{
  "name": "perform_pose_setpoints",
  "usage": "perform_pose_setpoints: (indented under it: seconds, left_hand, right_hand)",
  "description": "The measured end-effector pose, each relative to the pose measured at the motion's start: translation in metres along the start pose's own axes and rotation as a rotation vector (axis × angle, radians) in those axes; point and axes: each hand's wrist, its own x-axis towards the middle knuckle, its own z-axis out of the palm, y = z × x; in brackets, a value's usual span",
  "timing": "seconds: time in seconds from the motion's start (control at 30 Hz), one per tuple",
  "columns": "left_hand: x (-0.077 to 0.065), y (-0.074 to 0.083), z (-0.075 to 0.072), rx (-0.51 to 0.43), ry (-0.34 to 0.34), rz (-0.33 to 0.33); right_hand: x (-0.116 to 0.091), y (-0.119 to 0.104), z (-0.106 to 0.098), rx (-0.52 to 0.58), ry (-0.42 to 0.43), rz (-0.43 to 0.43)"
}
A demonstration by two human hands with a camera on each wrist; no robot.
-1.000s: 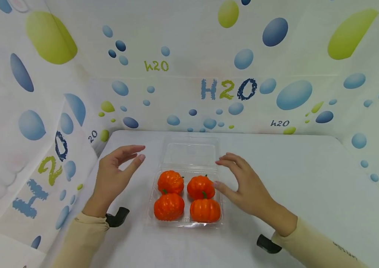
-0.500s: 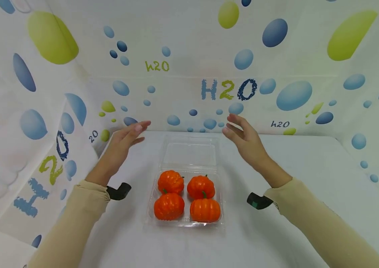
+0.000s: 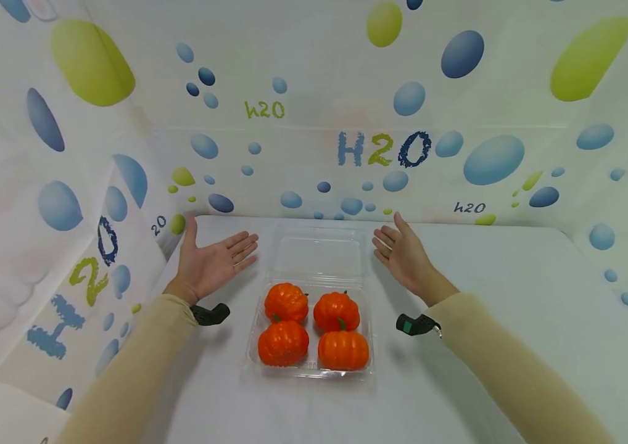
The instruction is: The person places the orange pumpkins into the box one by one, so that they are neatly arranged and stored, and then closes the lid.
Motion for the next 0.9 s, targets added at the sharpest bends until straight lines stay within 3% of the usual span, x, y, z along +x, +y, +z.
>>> perform_pose_setpoints:
  seconds: [0.1, 0.27, 0.6, 0.9]
  left_hand:
    - [0.002, -0.006, -0.011, -0.094, -0.029, -0.021]
    - [0.004, -0.013, -0.022, -0.127, 0.008, -0.027]
    - [0.014, -0.019, -0.032, -0.033, 0.066, -0.047]
    - [0.02, -0.019, -0.034, 0.03, 0.055, -0.063]
  right_hand:
    - [0.0, 0.013, -0.008, 0.086, 0.001, 0.046]
    - [0.001, 0.025, -0.016, 0.197, -0.006, 0.081]
    - [-0.001, 0.036, -0.017, 0.228, -0.031, 0.148]
    - [-0.001, 0.041, -0.015, 0.265, -0.037, 0.17]
